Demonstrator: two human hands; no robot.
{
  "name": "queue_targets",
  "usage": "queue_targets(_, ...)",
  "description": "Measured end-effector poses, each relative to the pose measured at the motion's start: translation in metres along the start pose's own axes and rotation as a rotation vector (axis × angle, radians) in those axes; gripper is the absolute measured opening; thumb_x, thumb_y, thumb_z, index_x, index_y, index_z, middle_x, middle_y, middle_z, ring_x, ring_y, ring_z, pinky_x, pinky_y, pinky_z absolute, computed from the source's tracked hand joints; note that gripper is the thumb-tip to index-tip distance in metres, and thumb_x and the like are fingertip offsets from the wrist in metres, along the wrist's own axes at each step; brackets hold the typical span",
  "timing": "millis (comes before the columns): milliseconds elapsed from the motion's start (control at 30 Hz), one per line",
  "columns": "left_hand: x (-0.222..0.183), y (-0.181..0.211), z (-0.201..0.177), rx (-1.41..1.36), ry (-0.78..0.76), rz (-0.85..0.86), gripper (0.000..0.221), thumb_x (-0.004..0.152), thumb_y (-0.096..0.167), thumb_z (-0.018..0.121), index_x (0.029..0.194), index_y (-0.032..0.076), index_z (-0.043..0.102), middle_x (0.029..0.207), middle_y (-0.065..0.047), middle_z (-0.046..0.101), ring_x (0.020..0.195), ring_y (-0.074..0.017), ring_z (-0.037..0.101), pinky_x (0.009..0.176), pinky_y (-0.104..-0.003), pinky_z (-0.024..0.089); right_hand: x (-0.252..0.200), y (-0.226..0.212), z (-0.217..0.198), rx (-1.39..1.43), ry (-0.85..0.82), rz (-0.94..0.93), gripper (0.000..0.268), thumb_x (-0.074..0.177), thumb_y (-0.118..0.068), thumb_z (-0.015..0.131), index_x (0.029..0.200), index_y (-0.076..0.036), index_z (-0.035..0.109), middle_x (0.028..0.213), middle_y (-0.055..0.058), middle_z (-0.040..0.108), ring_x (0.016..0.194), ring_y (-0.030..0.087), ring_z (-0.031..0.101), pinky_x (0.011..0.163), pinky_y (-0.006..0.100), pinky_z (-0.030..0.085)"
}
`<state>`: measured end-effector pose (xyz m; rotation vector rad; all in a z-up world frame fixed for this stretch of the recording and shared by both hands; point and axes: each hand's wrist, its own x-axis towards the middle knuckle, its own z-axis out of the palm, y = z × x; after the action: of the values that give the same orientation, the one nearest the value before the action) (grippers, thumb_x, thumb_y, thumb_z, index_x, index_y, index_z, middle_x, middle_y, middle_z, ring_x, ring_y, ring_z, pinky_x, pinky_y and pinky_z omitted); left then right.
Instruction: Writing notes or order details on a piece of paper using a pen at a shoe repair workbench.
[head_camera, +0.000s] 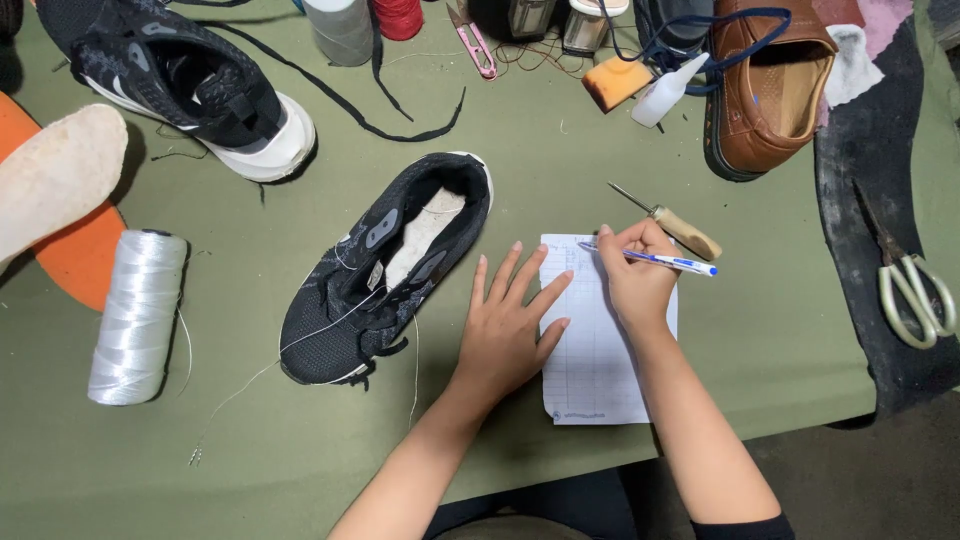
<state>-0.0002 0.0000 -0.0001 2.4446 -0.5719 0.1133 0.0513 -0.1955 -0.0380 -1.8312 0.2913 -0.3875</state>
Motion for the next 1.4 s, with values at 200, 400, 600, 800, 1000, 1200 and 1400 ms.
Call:
queue_targets(200, 0.001, 0.0, -0.001, 0.005, -0.013, 0.002, 0.051, 0.094, 0.037, 0.067, 0.143, 0.026, 0.058, 0.154, -0.013, 0.047, 0.147, -0.0391, 0.038, 0.12, -0.068, 0.017, 0.002, 0.008, 0.002, -0.04, -0.007, -0.015, 0.023, 0.095, -0.002, 0.071, 0.076, -0.003, 0.059, 0.051, 0.003, 0.052, 0.047, 0.004, 0.04, 0.048, 0.019, 0.03)
queue_targets(400, 0.0, 0.0, 0.001, 0.0, 0.005, 0.004, 0.05, 0.094, 0.036, 0.068, 0.142, 0.026, 0.059, 0.154, -0.014, 0.048, 0.147, -0.0394, 0.038, 0.12, -0.068, 0.017, 0.001, 0.002, 0.005, -0.049, -0.015, -0.017, 0.024, 0.096, -0.002, 0.071, 0.075, -0.003, 0.06, 0.05, 0.004, 0.051, 0.046, 0.006, 0.04, 0.047, 0.02, 0.03)
queue_targets(600, 0.0, 0.0, 0.001, -0.006, 0.016, 0.004, 0.051, 0.093, 0.035, 0.069, 0.142, 0.026, 0.059, 0.153, -0.014, 0.048, 0.147, -0.0395, 0.038, 0.119, -0.068, 0.018, 0.001, 0.0, 0.006, -0.055, -0.019, -0.011, 0.024, 0.096, -0.002, 0.071, 0.075, -0.003, 0.06, 0.05, 0.004, 0.051, 0.046, 0.006, 0.04, 0.047, 0.021, 0.03)
queue_targets(800, 0.001, 0.001, -0.001, -0.019, -0.006, -0.008, 0.051, 0.093, 0.035, 0.069, 0.142, 0.027, 0.058, 0.155, -0.014, 0.046, 0.148, -0.0391, 0.037, 0.12, -0.068, 0.016, 0.0, -0.007, 0.006, -0.041, -0.029, -0.01, 0.022, 0.096, -0.005, 0.075, 0.078, -0.003, 0.063, 0.052, 0.005, 0.053, 0.049, 0.006, 0.042, 0.049, 0.02, 0.032)
queue_targets(1000, 0.002, 0.002, -0.002, -0.026, -0.011, -0.013, 0.052, 0.093, 0.033, 0.07, 0.143, 0.026, 0.057, 0.155, -0.016, 0.045, 0.148, -0.0395, 0.037, 0.12, -0.068, 0.016, -0.002, -0.02, 0.006, -0.042, -0.062, -0.015, 0.02, 0.093, -0.007, 0.082, 0.08, -0.004, 0.066, 0.053, 0.006, 0.056, 0.05, 0.006, 0.044, 0.049, 0.019, 0.034)
queue_targets(1200, 0.002, 0.002, 0.0, -0.017, 0.0, -0.007, 0.052, 0.093, 0.034, 0.069, 0.143, 0.027, 0.057, 0.155, -0.016, 0.045, 0.148, -0.0394, 0.037, 0.119, -0.068, 0.016, 0.003, -0.001, 0.009, -0.046, -0.056, 0.005, 0.023, 0.095, -0.004, 0.074, 0.076, -0.004, 0.062, 0.049, 0.003, 0.051, 0.047, 0.005, 0.041, 0.047, 0.02, 0.031)
queue_targets(1400, 0.002, 0.002, 0.0, -0.045, 0.001, -0.013, 0.05, 0.094, 0.034, 0.068, 0.142, 0.026, 0.058, 0.155, -0.017, 0.045, 0.148, -0.0397, 0.036, 0.119, -0.069, 0.016, 0.003, 0.0, 0.012, -0.061, -0.035, -0.003, 0.023, 0.096, -0.005, 0.074, 0.076, -0.004, 0.063, 0.049, 0.003, 0.05, 0.046, 0.006, 0.041, 0.047, 0.02, 0.031)
